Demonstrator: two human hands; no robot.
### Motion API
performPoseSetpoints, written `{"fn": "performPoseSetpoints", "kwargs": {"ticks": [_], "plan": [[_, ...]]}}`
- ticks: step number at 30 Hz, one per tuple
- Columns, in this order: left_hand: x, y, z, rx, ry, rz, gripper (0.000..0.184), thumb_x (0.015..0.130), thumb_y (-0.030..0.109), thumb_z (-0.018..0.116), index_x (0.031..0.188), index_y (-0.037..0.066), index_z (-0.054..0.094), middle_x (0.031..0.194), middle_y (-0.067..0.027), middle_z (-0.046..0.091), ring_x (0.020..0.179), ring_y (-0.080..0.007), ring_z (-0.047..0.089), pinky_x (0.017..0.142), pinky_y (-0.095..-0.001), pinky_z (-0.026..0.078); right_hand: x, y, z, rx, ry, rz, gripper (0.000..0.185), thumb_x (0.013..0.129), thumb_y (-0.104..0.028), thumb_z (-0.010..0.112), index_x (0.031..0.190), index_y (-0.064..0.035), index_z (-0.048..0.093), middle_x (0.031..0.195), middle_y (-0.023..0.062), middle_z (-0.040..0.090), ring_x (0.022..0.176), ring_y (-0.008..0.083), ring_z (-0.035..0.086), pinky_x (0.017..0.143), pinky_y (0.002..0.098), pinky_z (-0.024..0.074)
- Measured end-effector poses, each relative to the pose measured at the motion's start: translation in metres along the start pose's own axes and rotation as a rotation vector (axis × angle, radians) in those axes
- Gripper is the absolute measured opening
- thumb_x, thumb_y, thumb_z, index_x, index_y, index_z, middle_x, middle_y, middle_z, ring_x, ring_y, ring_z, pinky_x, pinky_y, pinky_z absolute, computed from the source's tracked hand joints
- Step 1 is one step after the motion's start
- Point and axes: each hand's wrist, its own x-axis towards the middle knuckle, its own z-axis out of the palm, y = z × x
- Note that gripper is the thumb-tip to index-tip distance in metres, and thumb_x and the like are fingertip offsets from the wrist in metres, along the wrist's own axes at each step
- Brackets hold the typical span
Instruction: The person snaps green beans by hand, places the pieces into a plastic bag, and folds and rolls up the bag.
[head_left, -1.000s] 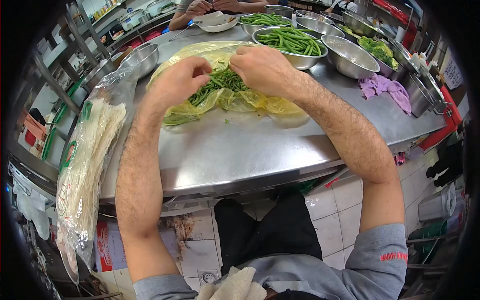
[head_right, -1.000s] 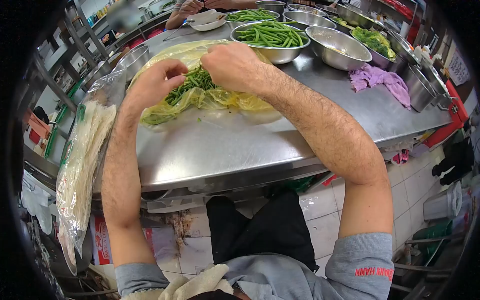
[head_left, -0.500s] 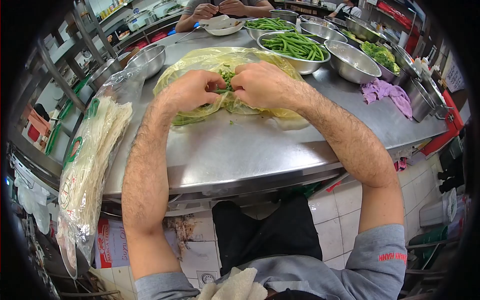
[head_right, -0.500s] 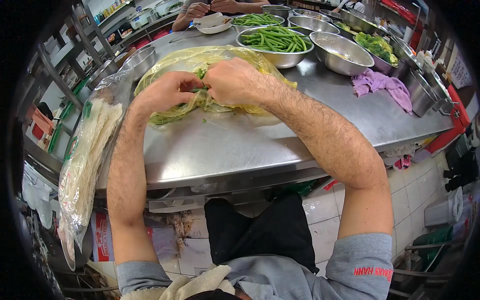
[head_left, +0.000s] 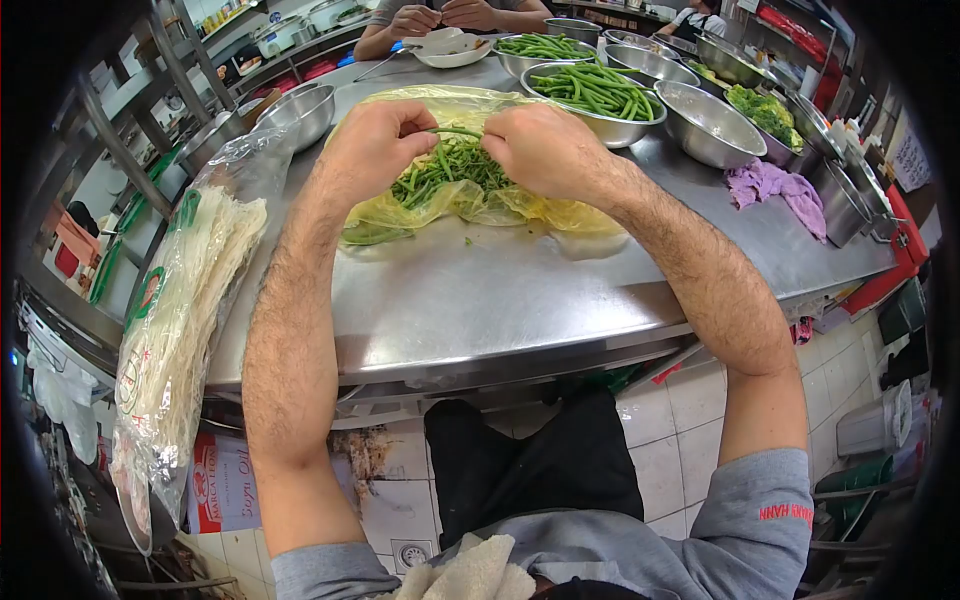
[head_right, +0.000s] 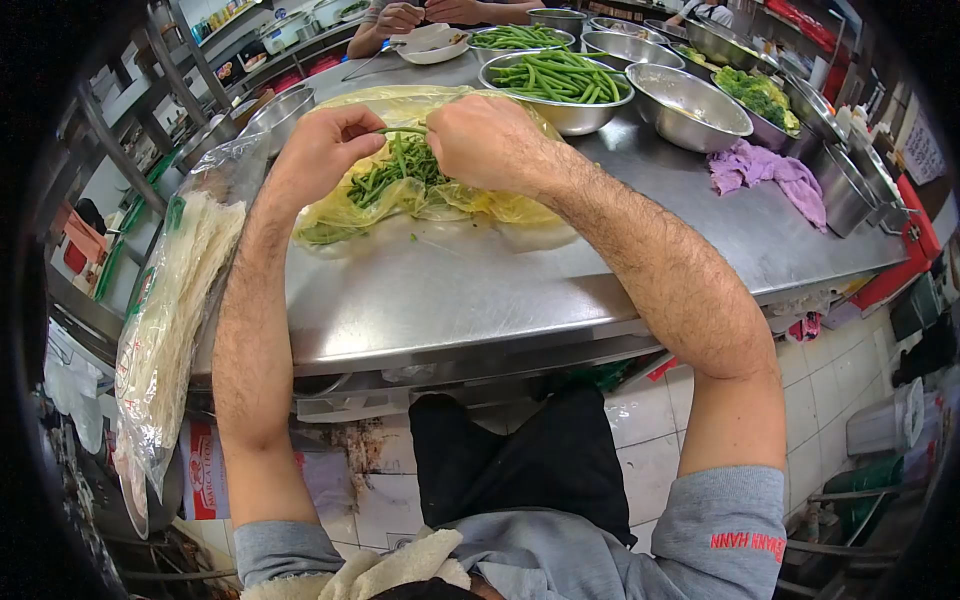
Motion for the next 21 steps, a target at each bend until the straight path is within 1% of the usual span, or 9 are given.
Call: {"fn": "performPoseSetpoints", "kwargs": {"ticks": [4, 6, 7, 9, 10, 16, 18, 19, 21], "plan": [[-0.002, 0.000, 0.016, -0.005, 0.077, 0.133, 0.019, 0.081, 0.015, 0.063, 0.094, 0.001, 0.066, 0.077, -0.0118, 0.066, 0.071, -0.0211, 0.062, 0.067, -0.0336, 0.049, 0.000, 0.004, 0.009, -0.014, 0.102, -0.080, 0.019, 0.087, -0.016, 0.049, 0.083, 0.0007, 0.059, 0.084, 0.0179, 0.061, 0.087, 0.0360, 0.058, 0.078, 0.0460, 0.0453], [0.003, 0.001, 0.021, 0.004, 0.076, 0.355, 0.019, 0.082, 0.014, 0.062, 0.095, 0.002, 0.067, 0.081, -0.0138, 0.066, 0.075, -0.0260, 0.063, 0.069, -0.0362, 0.049, 0.000, 0.003, 0.014, 0.021, 0.145, -0.179, 0.019, 0.087, -0.015, 0.049, 0.081, 0.0009, 0.058, 0.085, 0.0178, 0.060, 0.087, 0.0365, 0.057, 0.077, 0.0461, 0.0453], [0.003, 0.003, 0.021, 0.004, 0.075, 0.356, 0.019, 0.082, 0.014, 0.062, 0.095, 0.002, 0.067, 0.081, -0.0138, 0.066, 0.075, -0.0260, 0.063, 0.069, -0.0362, 0.049, -0.001, 0.002, 0.014, 0.022, 0.145, -0.177, 0.019, 0.087, -0.015, 0.049, 0.081, 0.0009, 0.058, 0.085, 0.0178, 0.060, 0.087, 0.0365, 0.057, 0.077, 0.0461, 0.0453], [0.002, 0.006, 0.019, 0.032, -0.039, 0.141, 0.019, 0.083, 0.012, 0.062, 0.099, 0.002, 0.067, 0.085, -0.0102, 0.067, 0.078, -0.0188, 0.061, 0.071, -0.0315, 0.048, -0.004, -0.001, 0.014, 0.068, 0.136, -0.172, 0.017, 0.085, -0.014, 0.049, 0.081, 0.0008, 0.057, 0.086, 0.0179, 0.060, 0.085, 0.0366, 0.057, 0.076, 0.0459, 0.0457], [0.001, 0.004, 0.020, 0.032, -0.039, 0.139, 0.019, 0.083, 0.012, 0.062, 0.099, 0.002, 0.067, 0.085, -0.0102, 0.067, 0.078, -0.0188, 0.061, 0.071, -0.0315, 0.048, -0.004, -0.002, 0.015, 0.070, 0.134, -0.173, 0.017, 0.085, -0.014, 0.049, 0.081, 0.0008, 0.057, 0.086, 0.0179, 0.060, 0.085, 0.0366, 0.057, 0.076, 0.0459, 0.0457], [0.003, 0.006, 0.025, 0.109, 0.045, 0.353, 0.015, 0.083, 0.010, 0.061, 0.095, 0.002, 0.067, 0.079, -0.0083, 0.062, 0.070, -0.0192, 0.058, 0.067, -0.0320, 0.047, -0.001, 0.003, 0.017, 0.079, 0.278, -0.264, 0.016, 0.080, -0.013, 0.050, 0.079, 0.0014, 0.058, 0.079, 0.0166, 0.060, 0.075, 0.0380, 0.057, 0.070, 0.0458, 0.0463], [0.001, 0.012, 0.025, -0.036, 0.155, 0.301, 0.013, 0.081, 0.013, 0.061, 0.086, 0.003, 0.067, 0.077, -0.0104, 0.059, 0.075, -0.0263, 0.059, 0.069, -0.0361, 0.047, 0.004, 0.004, 0.014, 0.220, 0.322, -0.156, 0.026, 0.080, -0.021, 0.050, 0.075, 0.0017, 0.062, 0.071, 0.0177, 0.063, 0.069, 0.0334, 0.062, 0.066, 0.0442, 0.0485], [0.000, 0.015, 0.026, -0.035, 0.155, 0.301, 0.013, 0.081, 0.013, 0.061, 0.086, 0.003, 0.067, 0.077, -0.0104, 0.059, 0.075, -0.0263, 0.059, 0.069, -0.0361, 0.047, 0.005, 0.004, 0.013, 0.221, 0.323, -0.156, 0.026, 0.080, -0.021, 0.050, 0.075, 0.0017, 0.062, 0.071, 0.0177, 0.063, 0.069, 0.0334, 0.062, 0.066, 0.0442, 0.0485], [0.000, 0.019, 0.027, -0.039, 0.271, 0.316, 0.012, 0.081, 0.013, 0.062, 0.085, 0.003, 0.067, 0.076, -0.0099, 0.059, 0.075, -0.0252, 0.059, 0.069, -0.0359, 0.047, 0.008, 0.006, 0.011, 0.694, 0.246, 0.083, 0.027, 0.077, -0.022, 0.051, 0.073, 0.0025, 0.062, 0.064, 0.0164, 0.061, 0.059, 0.0261, 0.058, 0.059, 0.0401, 0.0467]]}}
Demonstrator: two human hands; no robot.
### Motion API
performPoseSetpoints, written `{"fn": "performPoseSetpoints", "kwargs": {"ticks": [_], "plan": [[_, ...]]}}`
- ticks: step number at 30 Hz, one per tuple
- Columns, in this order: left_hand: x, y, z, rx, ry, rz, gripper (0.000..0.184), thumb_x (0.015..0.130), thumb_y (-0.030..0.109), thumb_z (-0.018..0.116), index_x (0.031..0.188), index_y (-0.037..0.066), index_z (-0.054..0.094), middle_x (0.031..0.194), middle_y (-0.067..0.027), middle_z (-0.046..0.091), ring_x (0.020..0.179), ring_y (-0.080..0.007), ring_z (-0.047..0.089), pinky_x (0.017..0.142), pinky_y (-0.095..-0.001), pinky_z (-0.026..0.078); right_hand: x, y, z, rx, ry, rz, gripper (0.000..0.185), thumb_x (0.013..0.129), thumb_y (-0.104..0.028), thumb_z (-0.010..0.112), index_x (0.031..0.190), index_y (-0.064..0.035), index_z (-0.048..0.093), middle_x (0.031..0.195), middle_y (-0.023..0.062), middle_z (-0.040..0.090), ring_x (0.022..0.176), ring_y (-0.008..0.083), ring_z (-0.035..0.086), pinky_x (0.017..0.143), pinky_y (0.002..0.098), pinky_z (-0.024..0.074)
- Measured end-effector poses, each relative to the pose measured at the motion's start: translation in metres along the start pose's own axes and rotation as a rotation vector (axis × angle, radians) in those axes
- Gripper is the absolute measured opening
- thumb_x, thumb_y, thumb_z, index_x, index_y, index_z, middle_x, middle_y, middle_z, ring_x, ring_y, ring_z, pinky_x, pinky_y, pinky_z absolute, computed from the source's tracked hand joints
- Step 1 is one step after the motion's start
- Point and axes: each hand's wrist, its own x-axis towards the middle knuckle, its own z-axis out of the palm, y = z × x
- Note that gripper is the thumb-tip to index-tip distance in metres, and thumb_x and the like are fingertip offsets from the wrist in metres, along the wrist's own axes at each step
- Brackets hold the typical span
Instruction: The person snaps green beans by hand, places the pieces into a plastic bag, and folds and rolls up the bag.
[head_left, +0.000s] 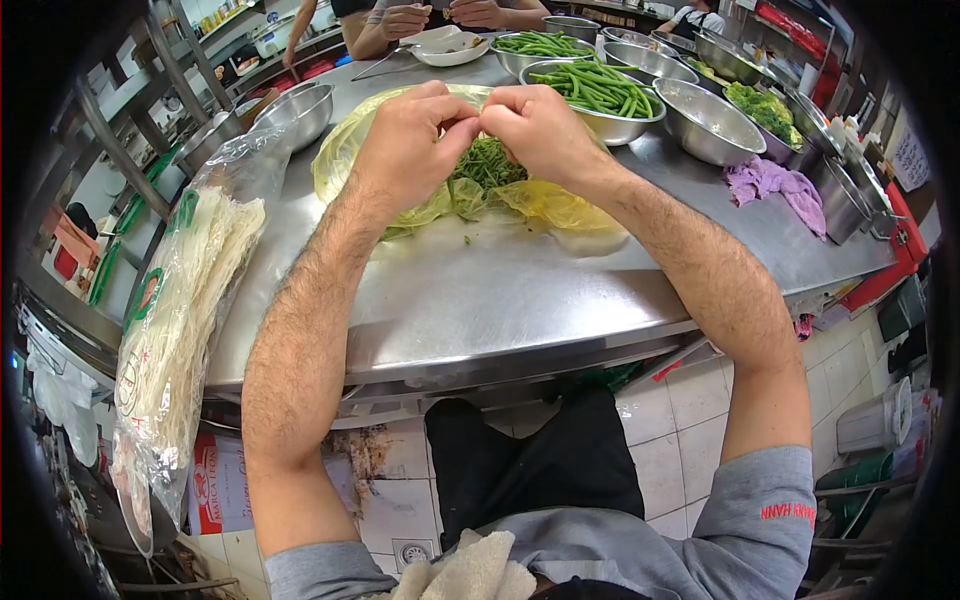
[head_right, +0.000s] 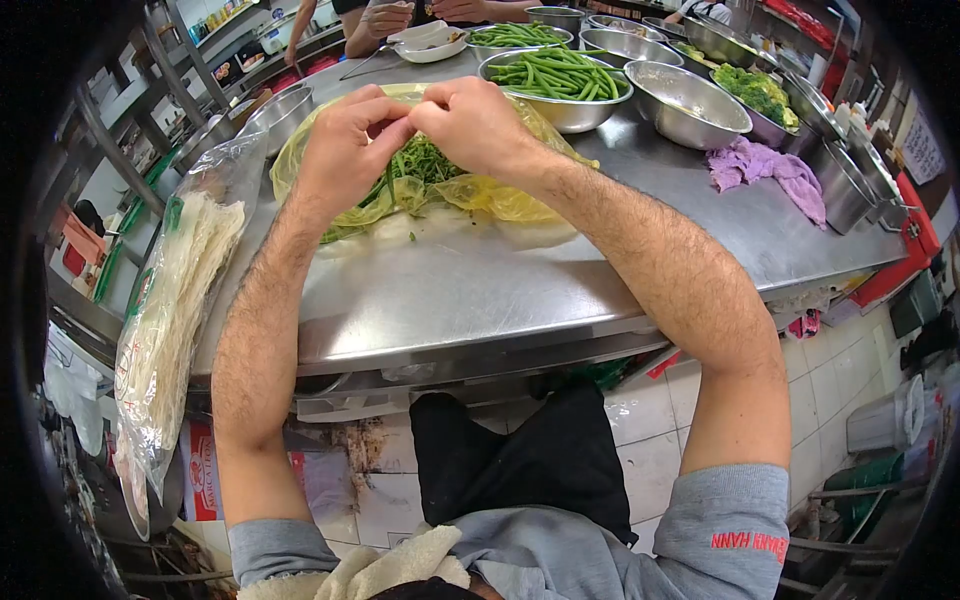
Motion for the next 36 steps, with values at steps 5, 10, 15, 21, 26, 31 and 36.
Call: {"fn": "performPoseSetpoints", "kwargs": {"ticks": [5, 10, 15, 21, 26, 31, 36], "plan": [[0.003, -0.009, 0.002, -0.064, 0.160, -0.011, 0.014, 0.085, 0.014, 0.063, 0.091, 0.002, 0.064, 0.078, -0.0055, 0.061, 0.070, -0.0156, 0.058, 0.065, -0.0285, 0.047, 0.001, 0.001, -0.002, -0.038, -0.080, 0.046, 0.028, 0.078, -0.024, 0.054, 0.076, 0.0030, 0.062, 0.064, 0.0137, 0.060, 0.061, 0.0195, 0.057, 0.060, 0.0343, 0.0469], [0.004, -0.010, -0.003, -0.197, 0.138, -0.229, 0.019, 0.090, 0.017, 0.062, 0.099, 0.000, 0.060, 0.078, -0.0003, 0.061, 0.069, -0.0055, 0.057, 0.063, -0.0206, 0.046, -0.004, 0.001, 0.005, 0.135, -0.135, -0.020, 0.026, 0.087, -0.025, 0.056, 0.082, -0.0009, 0.062, 0.066, -0.0015, 0.057, 0.061, 0.0083, 0.056, 0.057, 0.0251, 0.0458], [0.006, -0.013, -0.002, -0.235, 0.201, -0.192, 0.019, 0.088, 0.015, 0.061, 0.098, -0.001, 0.059, 0.077, -0.0029, 0.063, 0.067, -0.0083, 0.059, 0.063, -0.0232, 0.048, -0.002, -0.008, -0.002, 0.141, -0.285, 0.085, 0.024, 0.089, -0.025, 0.057, 0.087, -0.0017, 0.064, 0.068, -0.0015, 0.058, 0.065, 0.0067, 0.056, 0.061, 0.0254, 0.0464], [0.004, -0.023, -0.005, -0.139, 0.170, -0.097, 0.019, 0.085, 0.014, 0.062, 0.098, 0.000, 0.061, 0.082, -0.0080, 0.064, 0.074, -0.0155, 0.063, 0.067, -0.0287, 0.050, -0.003, -0.006, -0.008, -0.184, -0.153, -0.004, 0.022, 0.089, -0.021, 0.057, 0.091, -0.0006, 0.064, 0.072, 0.0074, 0.061, 0.066, 0.0157, 0.059, 0.063, 0.0315, 0.0474], [-0.002, -0.022, -0.003, 0.054, -0.107, 0.092, 0.019, 0.084, 0.015, 0.062, 0.098, 0.003, 0.065, 0.085, -0.0093, 0.062, 0.077, -0.0218, 0.061, 0.070, -0.0325, 0.049, -0.003, 0.000, -0.006, -0.410, -0.081, -0.232, 0.021, 0.087, -0.018, 0.057, 0.096, 0.0005, 0.064, 0.085, 0.0152, 0.064, 0.077, 0.0298, 0.062, 0.070, 0.0380, 0.0479], [0.001, -0.015, -0.014, 0.025, -0.114, -0.125, 0.018, 0.084, 0.016, 0.062, 0.095, 0.002, 0.067, 0.084, -0.0101, 0.060, 0.079, -0.0241, 0.060, 0.072, -0.0339, 0.048, 0.000, 0.002, -0.008, -0.441, -0.127, -0.208, 0.022, 0.088, -0.018, 0.053, 0.096, -0.0004, 0.063, 0.086, 0.0154, 0.063, 0.082, 0.0329, 0.060, 0.073, 0.0404, 0.0477], [-0.001, -0.010, -0.008, 0.070, -0.163, -0.070, 0.018, 0.084, 0.016, 0.061, 0.093, 0.003, 0.067, 0.083, -0.0101, 0.060, 0.081, -0.0251, 0.060, 0.074, -0.0361, 0.047, -0.003, 0.004, -0.005, -0.583, -0.157, -0.271, 0.021, 0.087, -0.017, 0.050, 0.092, -0.0007, 0.062, 0.087, 0.0155, 0.063, 0.087, 0.0342, 0.058, 0.077, 0.0429, 0.0472]]}}
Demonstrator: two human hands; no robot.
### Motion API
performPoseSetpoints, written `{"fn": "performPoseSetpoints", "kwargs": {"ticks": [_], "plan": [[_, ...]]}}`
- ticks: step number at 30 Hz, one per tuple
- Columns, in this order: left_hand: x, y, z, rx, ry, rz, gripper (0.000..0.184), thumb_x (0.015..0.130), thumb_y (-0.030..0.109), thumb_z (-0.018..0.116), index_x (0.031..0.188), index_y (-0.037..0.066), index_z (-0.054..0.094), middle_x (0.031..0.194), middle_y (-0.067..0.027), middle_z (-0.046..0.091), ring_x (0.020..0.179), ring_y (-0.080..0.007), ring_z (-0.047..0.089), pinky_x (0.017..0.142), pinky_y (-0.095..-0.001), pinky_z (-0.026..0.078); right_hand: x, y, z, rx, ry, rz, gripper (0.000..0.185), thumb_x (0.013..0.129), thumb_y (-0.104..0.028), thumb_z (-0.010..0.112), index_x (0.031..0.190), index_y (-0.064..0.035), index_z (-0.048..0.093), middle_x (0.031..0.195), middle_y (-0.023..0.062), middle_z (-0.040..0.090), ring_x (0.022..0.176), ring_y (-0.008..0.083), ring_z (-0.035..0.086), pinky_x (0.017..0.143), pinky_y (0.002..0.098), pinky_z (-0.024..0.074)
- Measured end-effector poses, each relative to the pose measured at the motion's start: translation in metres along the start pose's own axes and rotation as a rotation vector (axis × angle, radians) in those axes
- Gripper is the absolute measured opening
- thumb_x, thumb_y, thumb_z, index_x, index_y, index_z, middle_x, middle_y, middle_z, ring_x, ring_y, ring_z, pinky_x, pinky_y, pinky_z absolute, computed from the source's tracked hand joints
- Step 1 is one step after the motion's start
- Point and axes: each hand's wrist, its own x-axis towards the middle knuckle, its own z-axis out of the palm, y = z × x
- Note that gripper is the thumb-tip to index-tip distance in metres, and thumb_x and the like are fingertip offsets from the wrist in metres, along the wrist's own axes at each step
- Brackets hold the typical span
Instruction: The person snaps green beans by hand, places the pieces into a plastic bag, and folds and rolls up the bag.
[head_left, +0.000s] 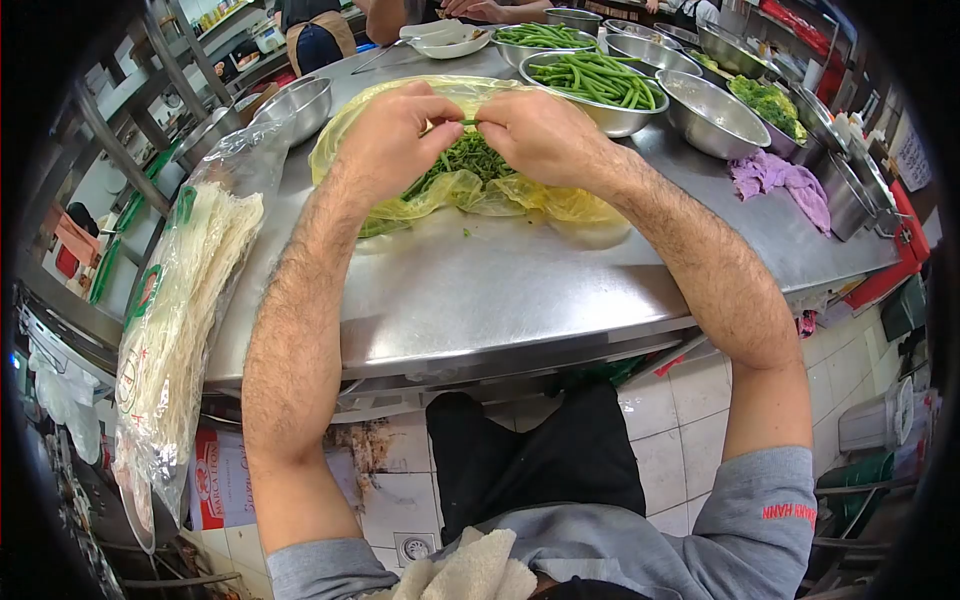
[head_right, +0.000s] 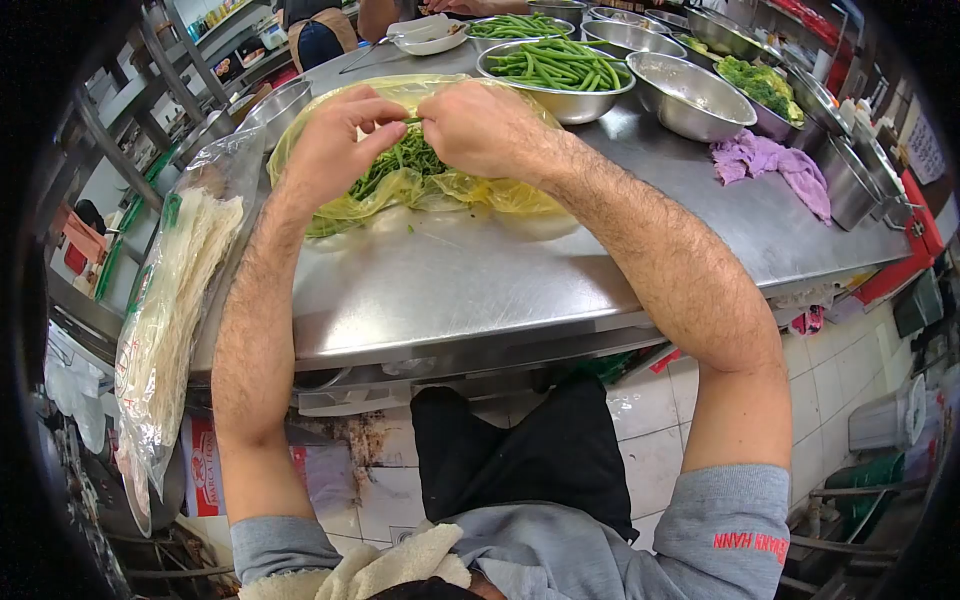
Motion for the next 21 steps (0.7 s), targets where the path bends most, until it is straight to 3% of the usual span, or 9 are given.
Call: {"fn": "performPoseSetpoints", "kwargs": {"ticks": [2, 4, 11, 14, 16, 17, 19, 21], "plan": [[0.000, -0.004, 0.006, 0.021, 0.007, 0.062, 0.017, 0.084, 0.016, 0.061, 0.092, 0.003, 0.067, 0.083, -0.0103, 0.060, 0.081, -0.0258, 0.060, 0.074, -0.0369, 0.047, -0.003, -0.003, 0.001, -0.015, -0.021, 0.003, 0.020, 0.087, -0.016, 0.049, 0.090, -0.0009, 0.061, 0.089, 0.0155, 0.062, 0.088, 0.0343, 0.058, 0.078, 0.0437, 0.0469], [0.002, -0.006, 0.010, 0.126, 0.040, 0.180, 0.017, 0.082, 0.014, 0.064, 0.091, 0.000, 0.066, 0.078, -0.0079, 0.058, 0.069, -0.0180, 0.056, 0.063, -0.0304, 0.045, -0.004, -0.005, 0.001, -0.006, -0.012, -0.016, 0.023, 0.084, -0.016, 0.045, 0.088, -0.0009, 0.063, 0.088, 0.0190, 0.064, 0.089, 0.0362, 0.061, 0.079, 0.0470, 0.0479], [0.001, -0.002, 0.008, 0.095, 0.018, 0.081, 0.014, 0.082, 0.012, 0.061, 0.085, -0.002, 0.063, 0.078, -0.0089, 0.058, 0.069, -0.0191, 0.058, 0.062, -0.0302, 0.045, -0.003, -0.004, 0.003, -0.026, 0.035, -0.080, 0.022, 0.083, -0.016, 0.046, 0.086, -0.0011, 0.063, 0.087, 0.0184, 0.064, 0.085, 0.0358, 0.061, 0.078, 0.0466, 0.0486], [0.001, 0.002, 0.010, 0.070, 0.045, 0.101, 0.014, 0.081, 0.012, 0.062, 0.084, -0.002, 0.063, 0.077, -0.0076, 0.058, 0.067, -0.0171, 0.057, 0.060, -0.0285, 0.045, -0.001, -0.005, 0.004, -0.006, 0.107, -0.084, 0.023, 0.082, -0.017, 0.048, 0.084, -0.0010, 0.063, 0.080, 0.0164, 0.064, 0.079, 0.0358, 0.062, 0.074, 0.0454, 0.0496], [0.001, 0.006, 0.011, -0.006, 0.183, 0.095, 0.015, 0.079, 0.015, 0.062, 0.079, 0.000, 0.063, 0.077, -0.0102, 0.059, 0.073, -0.0248, 0.060, 0.067, -0.0349, 0.049, 0.002, -0.005, 0.003, 0.357, 0.163, 0.070, 0.023, 0.081, -0.017, 0.048, 0.083, -0.0004, 0.064, 0.072, 0.0148, 0.063, 0.072, 0.0342, 0.062, 0.069, 0.0439, 0.0501], [0.001, 0.008, 0.011, -0.006, 0.182, 0.096, 0.015, 0.079, 0.015, 0.062, 0.079, 0.000, 0.063, 0.077, -0.0102, 0.059, 0.073, -0.0248, 0.060, 0.067, -0.0349, 0.049, 0.003, -0.005, 0.002, 0.357, 0.165, 0.071, 0.023, 0.081, -0.017, 0.048, 0.083, -0.0004, 0.064, 0.072, 0.0148, 0.063, 0.072, 0.0342, 0.062, 0.069, 0.0439, 0.0501], [0.002, 0.012, 0.011, -0.124, 0.330, 0.072, 0.014, 0.080, 0.014, 0.064, 0.081, 0.000, 0.064, 0.075, -0.0080, 0.061, 0.067, -0.0178, 0.060, 0.062, -0.0300, 0.049, 0.006, -0.006, -0.002, 0.891, 0.051, 0.306, 0.022, 0.081, -0.015, 0.048, 0.082, 0.0006, 0.064, 0.066, 0.0141, 0.063, 0.067, 0.0347, 0.062, 0.067, 0.0425, 0.0501], [0.004, 0.013, 0.012, -0.199, 0.412, 0.039, 0.014, 0.082, 0.015, 0.064, 0.082, 0.000, 0.064, 0.075, -0.0070, 0.062, 0.066, -0.0148, 0.059, 0.061, -0.0282, 0.048, 0.005, -0.008, 0.001, 0.894, 0.007, 0.316, 0.023, 0.081, -0.015, 0.049, 0.085, 0.0008, 0.065, 0.067, 0.0138, 0.063, 0.069, 0.0331, 0.063, 0.068, 0.0413, 0.0504]]}}
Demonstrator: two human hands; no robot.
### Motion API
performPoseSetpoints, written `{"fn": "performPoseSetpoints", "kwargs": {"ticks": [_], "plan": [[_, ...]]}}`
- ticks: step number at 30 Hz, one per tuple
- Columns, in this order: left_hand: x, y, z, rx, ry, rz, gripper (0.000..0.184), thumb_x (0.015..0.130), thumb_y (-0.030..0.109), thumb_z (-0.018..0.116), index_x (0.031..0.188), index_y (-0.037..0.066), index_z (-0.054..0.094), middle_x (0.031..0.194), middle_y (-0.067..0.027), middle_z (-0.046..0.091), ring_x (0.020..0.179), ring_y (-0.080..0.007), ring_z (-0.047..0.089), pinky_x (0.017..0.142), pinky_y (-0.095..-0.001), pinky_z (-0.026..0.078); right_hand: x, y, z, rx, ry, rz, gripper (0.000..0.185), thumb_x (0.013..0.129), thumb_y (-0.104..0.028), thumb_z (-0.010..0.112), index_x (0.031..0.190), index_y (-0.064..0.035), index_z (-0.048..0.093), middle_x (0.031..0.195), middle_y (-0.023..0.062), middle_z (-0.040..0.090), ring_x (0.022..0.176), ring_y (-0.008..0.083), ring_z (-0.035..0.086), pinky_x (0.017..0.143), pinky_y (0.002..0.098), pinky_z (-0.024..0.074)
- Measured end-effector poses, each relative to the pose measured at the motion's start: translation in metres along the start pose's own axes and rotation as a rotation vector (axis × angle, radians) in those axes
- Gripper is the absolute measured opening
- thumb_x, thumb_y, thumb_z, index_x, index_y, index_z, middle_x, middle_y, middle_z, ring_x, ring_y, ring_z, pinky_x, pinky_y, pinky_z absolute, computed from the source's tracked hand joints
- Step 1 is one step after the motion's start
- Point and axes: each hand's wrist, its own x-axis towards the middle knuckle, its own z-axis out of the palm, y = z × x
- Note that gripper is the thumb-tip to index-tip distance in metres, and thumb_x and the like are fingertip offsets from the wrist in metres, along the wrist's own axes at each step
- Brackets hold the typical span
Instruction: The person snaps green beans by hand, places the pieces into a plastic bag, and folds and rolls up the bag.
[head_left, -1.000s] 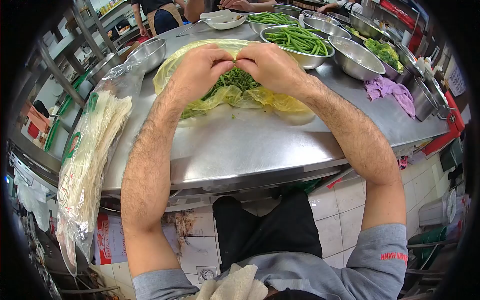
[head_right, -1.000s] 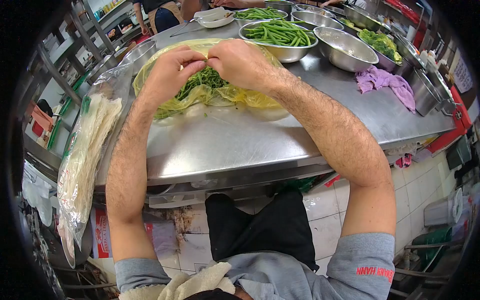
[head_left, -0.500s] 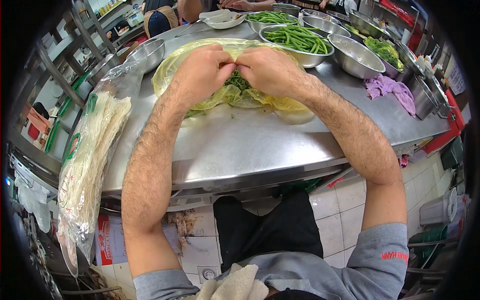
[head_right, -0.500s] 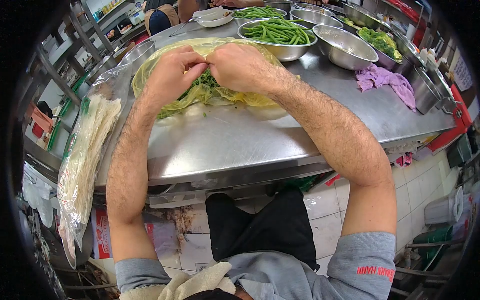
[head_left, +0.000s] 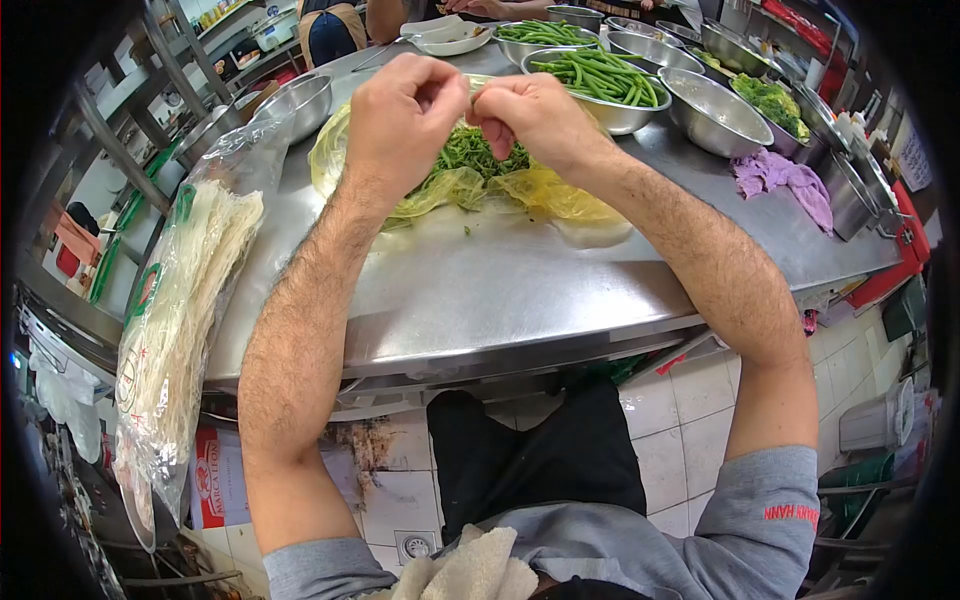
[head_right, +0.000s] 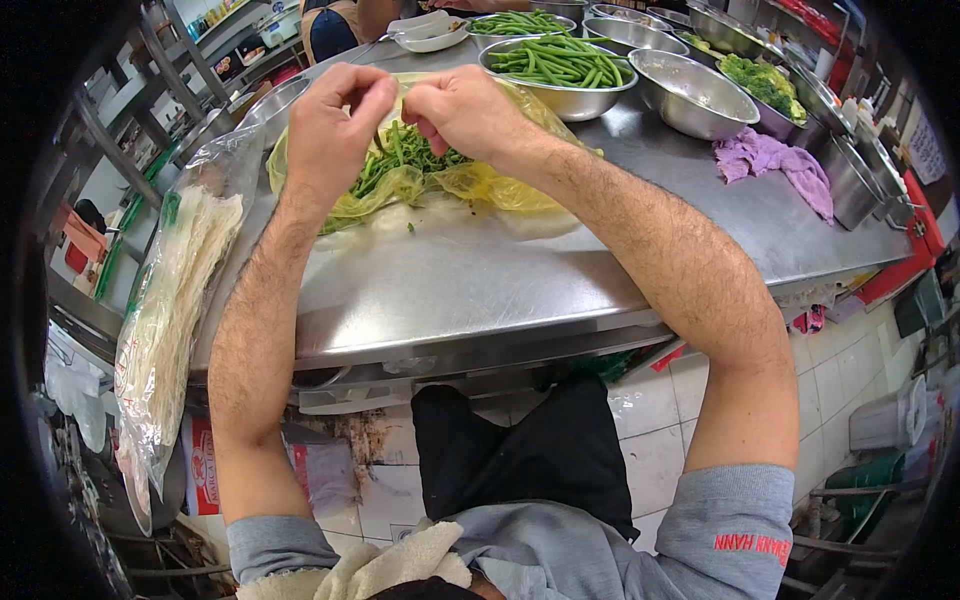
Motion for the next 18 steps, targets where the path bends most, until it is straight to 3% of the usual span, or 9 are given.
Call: {"fn": "performPoseSetpoints", "kwargs": {"ticks": [2, 4, 5, 7, 11, 13, 17, 18], "plan": [[0.003, -0.004, 0.001, -0.076, 0.108, -0.056, 0.017, 0.086, 0.017, 0.063, 0.086, 0.001, 0.065, 0.075, -0.0048, 0.064, 0.066, -0.0098, 0.060, 0.061, -0.0251, 0.048, 0.000, 0.008, 0.002, -0.004, -0.031, 0.029, 0.023, 0.081, -0.015, 0.050, 0.087, 0.0011, 0.066, 0.067, 0.0134, 0.064, 0.070, 0.0314, 0.063, 0.069, 0.0401, 0.0507], [0.005, -0.010, -0.002, -0.057, 0.087, -0.087, 0.017, 0.087, 0.018, 0.063, 0.087, 0.001, 0.065, 0.075, -0.0047, 0.064, 0.066, -0.0099, 0.060, 0.061, -0.0251, 0.048, 0.001, 0.022, 0.003, -0.567, 0.007, -0.269, 0.027, 0.084, -0.017, 0.054, 0.103, -0.0004, 0.064, 0.075, 0.0047, 0.062, 0.068, 0.0166, 0.059, 0.067, 0.0314, 0.0500], [0.005, -0.012, -0.005, -0.033, 0.069, -0.117, 0.017, 0.087, 0.018, 0.063, 0.088, 0.002, 0.065, 0.075, -0.0046, 0.065, 0.066, -0.0101, 0.061, 0.061, -0.0251, 0.049, 0.002, 0.027, -0.002, -0.568, 0.007, -0.268, 0.027, 0.084, -0.017, 0.054, 0.103, -0.0004, 0.064, 0.075, 0.0047, 0.062, 0.068, 0.0166, 0.059, 0.067, 0.0314, 0.0500], [0.005, -0.015, -0.008, 0.019, 0.044, -0.134, 0.018, 0.088, 0.020, 0.063, 0.091, 0.002, 0.064, 0.075, -0.0048, 0.066, 0.066, -0.0098, 0.062, 0.061, -0.0246, 0.049, 0.002, 0.025, -0.007, -0.714, 0.114, -0.484, 0.035, 0.086, -0.021, 0.057, 0.116, -0.0017, 0.059, 0.083, 0.0044, 0.062, 0.072, 0.0163, 0.059, 0.071, 0.0308, 0.0497], [0.006, -0.015, -0.010, -0.070, 0.046, -0.166, 0.019, 0.088, 0.021, 0.062, 0.093, 0.003, 0.063, 0.077, -0.0041, 0.067, 0.067, -0.0092, 0.064, 0.063, -0.0237, 0.050, 0.002, 0.007, -0.005, -0.404, 0.066, -0.266, 0.036, 0.090, -0.024, 0.054, 0.120, -0.0038, 0.055, 0.086, 0.0046, 0.062, 0.072, 0.0147, 0.059, 0.073, 0.0287, 0.0487], [0.006, -0.014, -0.009, -0.094, 0.048, -0.155, 0.019, 0.089, 0.021, 0.062, 0.094, 0.003, 0.063, 0.077, -0.0037, 0.067, 0.068, -0.0090, 0.064, 0.063, -0.0235, 0.050, 0.000, 0.001, -0.003, -0.253, -0.045, -0.162, 0.034, 0.089, -0.024, 0.054, 0.116, -0.0038, 0.058, 0.087, 0.0138, 0.065, 0.076, 0.0248, 0.064, 0.071, 0.0345, 0.0509], [0.007, -0.016, -0.008, -0.144, 0.010, -0.139, 0.019, 0.089, 0.020, 0.061, 0.097, 0.002, 0.062, 0.081, -0.0042, 0.067, 0.070, -0.0096, 0.064, 0.064, -0.0238, 0.050, -0.003, -0.005, -0.008, -0.419, -0.052, -0.096, 0.029, 0.090, -0.024, 0.053, 0.109, -0.0033, 0.060, 0.084, 0.0132, 0.066, 0.072, 0.0224, 0.064, 0.068, 0.0349, 0.0509], [0.007, -0.018, -0.009, -0.177, -0.005, -0.161, 0.021, 0.089, 0.020, 0.061, 0.099, 0.002, 0.062, 0.083, -0.0051, 0.067, 0.072, -0.0113, 0.065, 0.066, -0.0248, 0.050, -0.001, -0.003, -0.014, -0.532, 0.073, -0.241, 0.027, 0.091, -0.022, 0.051, 0.108, -0.0034, 0.061, 0.082, 0.0108, 0.066, 0.070, 0.0188, 0.061, 0.066, 0.0319, 0.0500]]}}
